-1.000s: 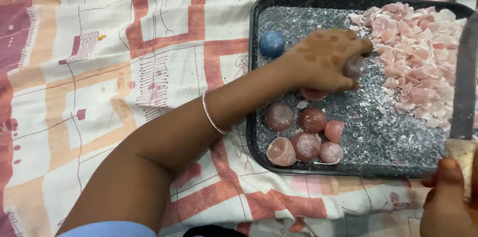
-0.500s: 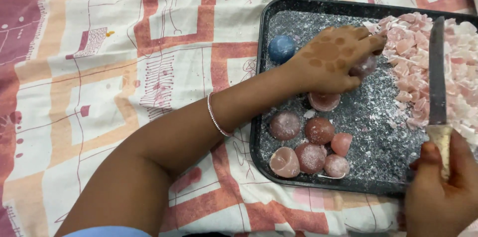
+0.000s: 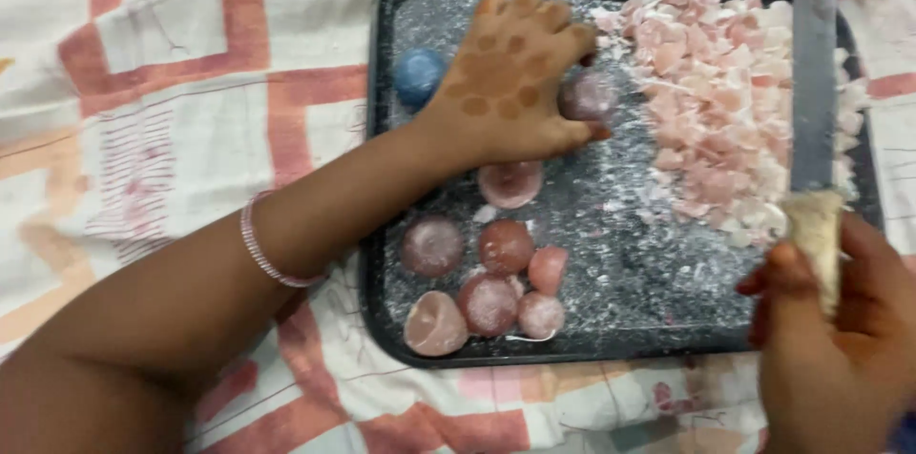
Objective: The recorder uses a knife to scrape and cut small chunks of pink and white wax on a tray.
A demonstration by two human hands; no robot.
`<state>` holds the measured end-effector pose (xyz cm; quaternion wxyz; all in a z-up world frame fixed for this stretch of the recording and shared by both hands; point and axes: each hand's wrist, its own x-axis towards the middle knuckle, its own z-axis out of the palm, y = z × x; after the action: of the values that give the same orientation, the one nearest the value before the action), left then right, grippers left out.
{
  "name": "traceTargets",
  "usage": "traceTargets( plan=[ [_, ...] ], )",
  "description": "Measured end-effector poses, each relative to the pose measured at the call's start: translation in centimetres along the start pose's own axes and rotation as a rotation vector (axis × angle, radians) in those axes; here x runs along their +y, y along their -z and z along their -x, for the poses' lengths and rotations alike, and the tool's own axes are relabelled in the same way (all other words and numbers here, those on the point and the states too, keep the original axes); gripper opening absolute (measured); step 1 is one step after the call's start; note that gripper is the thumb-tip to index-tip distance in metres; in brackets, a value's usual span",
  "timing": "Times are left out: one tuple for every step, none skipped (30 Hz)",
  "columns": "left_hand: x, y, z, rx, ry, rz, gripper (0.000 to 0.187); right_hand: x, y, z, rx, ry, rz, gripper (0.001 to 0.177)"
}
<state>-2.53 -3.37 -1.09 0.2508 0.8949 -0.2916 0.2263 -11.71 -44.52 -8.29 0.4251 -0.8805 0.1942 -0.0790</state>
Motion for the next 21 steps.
traceTargets(
  plan=[
    [0.3,0.2,-0.2,-0.038,0.058,-0.006,0.066,-9.7,-2.5,4.6,0.038,0.162,-0.095,0.027],
    [0.4,0.6,-0.2,-0.087,0.118,-0.021,0.066,-18.4,-4.2,11.3,0.066,0.318,-0.198,0.036],
    [0.6,0.4,-0.4,-0.086,0.111,-0.01,0.066,-18.0,-4.5,11.1,0.076,0.316,-0.191,0.036],
    [0.6,0.4,-0.4,-0.127,0.159,0.012,0.063,-17.7,-5.0,10.7,-0.002,0.382,-0.145,0.036],
    [0.5,0.4,-0.4,-0.168,0.207,0.035,0.061,-17.4,-5.7,10.4,-0.081,0.447,-0.099,0.037],
    [0.4,0.1,-0.4,-0.174,0.213,0.034,0.061,-16.9,-5.9,10.3,-0.089,0.442,-0.101,0.037],
    [0.2,-0.1,-0.3,-0.165,0.215,0.064,0.059,-16.3,-6.2,10.2,-0.136,0.43,-0.063,0.036],
    [0.0,-0.3,0.0,-0.157,0.221,0.09,0.057,-15.7,-6.6,10.1,-0.188,0.418,-0.029,0.035],
    [-0.1,-0.2,0.1,-0.166,0.231,0.084,0.057,-15.4,-6.6,9.8,-0.201,0.413,-0.035,0.035],
    [-0.1,-0.2,0.2,-0.164,0.224,0.102,0.057,-15.0,-6.3,9.7,-0.192,0.375,-0.097,0.037],
    [0.0,-0.1,0.2,-0.161,0.217,0.121,0.056,-14.7,-6.0,9.6,-0.183,0.336,-0.158,0.04],
    [0.1,-0.2,0.2,-0.167,0.222,0.119,0.056,-14.4,-5.6,9.1,-0.189,0.33,-0.16,0.04],
    [0.1,-0.1,0.2,-0.152,0.205,0.114,0.055,-14.2,-5.2,8.6,-0.129,0.321,-0.105,0.041],
    [0.1,0.0,0.3,-0.139,0.188,0.103,0.054,-13.9,-4.9,8.2,-0.072,0.311,-0.054,0.042],
    [-0.1,0.2,0.1,-0.146,0.194,0.097,0.054,-13.3,-4.7,7.5,-0.08,0.306,-0.06,0.042],
    [-0.2,0.2,0.1,-0.137,0.175,0.093,0.054,-12.7,-4.4,7.3,-0.111,0.268,-0.049,0.046],
    [-0.2,0.2,0.2,-0.128,0.155,0.089,0.055,-12.0,-4.0,7.1,-0.142,0.23,-0.039,0.049],
    [-0.1,0.4,0.1,-0.144,0.158,0.105,0.055,-11.9,-3.9,7.0,-0.144,0.21,-0.029,0.049],
    [0.1,0.6,0.0,-0.139,0.145,0.135,0.053,-11.9,-3.7,7.0,-0.149,0.145,0.06,0.049],
    [0.2,0.9,-0.2,-0.126,0.128,0.159,0.05,-11.9,-3.7,6.8,-0.151,0.09,0.146,0.049],
    [0.0,0.8,-0.1,-0.132,0.126,0.169,0.05,-12.0,-3.8,6.6,-0.148,0.08,0.151,0.049]
  ],
)
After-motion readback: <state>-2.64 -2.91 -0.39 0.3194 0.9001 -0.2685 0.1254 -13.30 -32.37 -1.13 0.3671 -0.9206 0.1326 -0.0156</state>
